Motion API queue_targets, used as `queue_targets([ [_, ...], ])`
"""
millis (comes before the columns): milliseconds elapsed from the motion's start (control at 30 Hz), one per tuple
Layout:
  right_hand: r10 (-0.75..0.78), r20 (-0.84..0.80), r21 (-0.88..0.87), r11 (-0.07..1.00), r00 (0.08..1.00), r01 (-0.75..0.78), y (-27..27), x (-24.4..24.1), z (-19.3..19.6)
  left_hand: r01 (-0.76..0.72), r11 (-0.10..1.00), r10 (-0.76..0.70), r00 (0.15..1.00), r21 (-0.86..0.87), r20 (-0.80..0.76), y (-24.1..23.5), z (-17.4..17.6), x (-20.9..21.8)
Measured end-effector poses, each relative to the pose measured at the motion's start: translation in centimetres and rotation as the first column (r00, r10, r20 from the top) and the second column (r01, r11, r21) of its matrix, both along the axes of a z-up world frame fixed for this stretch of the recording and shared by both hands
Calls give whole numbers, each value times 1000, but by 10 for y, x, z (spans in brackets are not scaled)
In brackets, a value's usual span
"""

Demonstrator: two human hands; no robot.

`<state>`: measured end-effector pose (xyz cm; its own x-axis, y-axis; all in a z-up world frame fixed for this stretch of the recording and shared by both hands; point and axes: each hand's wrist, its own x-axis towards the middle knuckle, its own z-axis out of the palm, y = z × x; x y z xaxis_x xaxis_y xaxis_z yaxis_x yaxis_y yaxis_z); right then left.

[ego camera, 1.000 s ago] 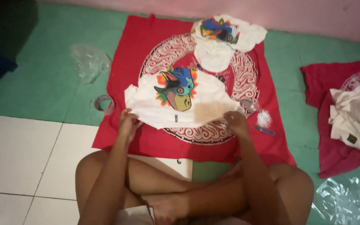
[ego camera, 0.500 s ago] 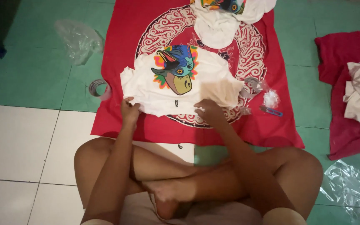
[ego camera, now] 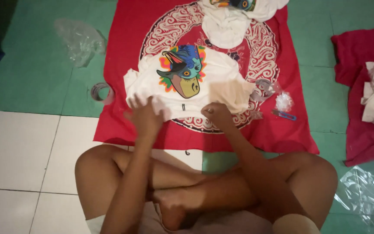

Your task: The person folds a white t-shirt with a colorful graphic on the front. They smooth the fabric, fold the sleeves inward, fold the shirt in half, and then fold it again into a compact rectangle.

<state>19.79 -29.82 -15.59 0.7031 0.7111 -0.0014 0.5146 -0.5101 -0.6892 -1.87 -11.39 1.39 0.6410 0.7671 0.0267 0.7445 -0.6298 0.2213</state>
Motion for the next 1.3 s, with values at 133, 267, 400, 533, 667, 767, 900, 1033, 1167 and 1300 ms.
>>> queue_targets([
  [133, -1, -133, 2, 1000, 991, 2, -14, 5, 34, 324, 941, -297, 928, -96, 224, -33, -52, 48],
  [267, 279, -122, 70, 960, 953, -272, -81, 47, 104, 615, 761, -472, 743, -206, 474, -34, -133, 68],
  [400, 240, -17, -614, 764, 971, -200, -162, 117, 163, 701, 701, -583, 669, -131, 461, -33, -130, 82],
  [533, -201, 6, -870, 482, 980, 104, -196, 112, 204, 764, 644, -697, 575, 23, 428, -33, -156, 92],
  [667, -535, 55, -699, 582, 843, 415, -260, 153, 125, 749, 647, -727, 551, 141, 410, -42, -152, 84],
  [767, -466, 55, -661, 646, 883, 382, -246, 160, 117, 738, 673, -664, 575, 47, 477, -37, -151, 84],
  [900, -321, 27, -749, 621, 947, 232, -232, 157, 103, 682, 707, -411, 614, -190, 674, -40, -145, 77],
  [1033, -360, 97, -788, 542, 928, 293, -212, 130, 132, 655, 718, -355, 636, -236, 685, -42, -125, 71],
  [1167, -372, 92, -796, 530, 923, 293, -210, 129, 130, 562, 695, -129, 711, -449, 691, -40, -132, 71],
  [1300, -317, 26, -888, 428, 948, 167, -210, 124, 151, 486, 690, -45, 768, -537, 639, -37, -134, 71],
])
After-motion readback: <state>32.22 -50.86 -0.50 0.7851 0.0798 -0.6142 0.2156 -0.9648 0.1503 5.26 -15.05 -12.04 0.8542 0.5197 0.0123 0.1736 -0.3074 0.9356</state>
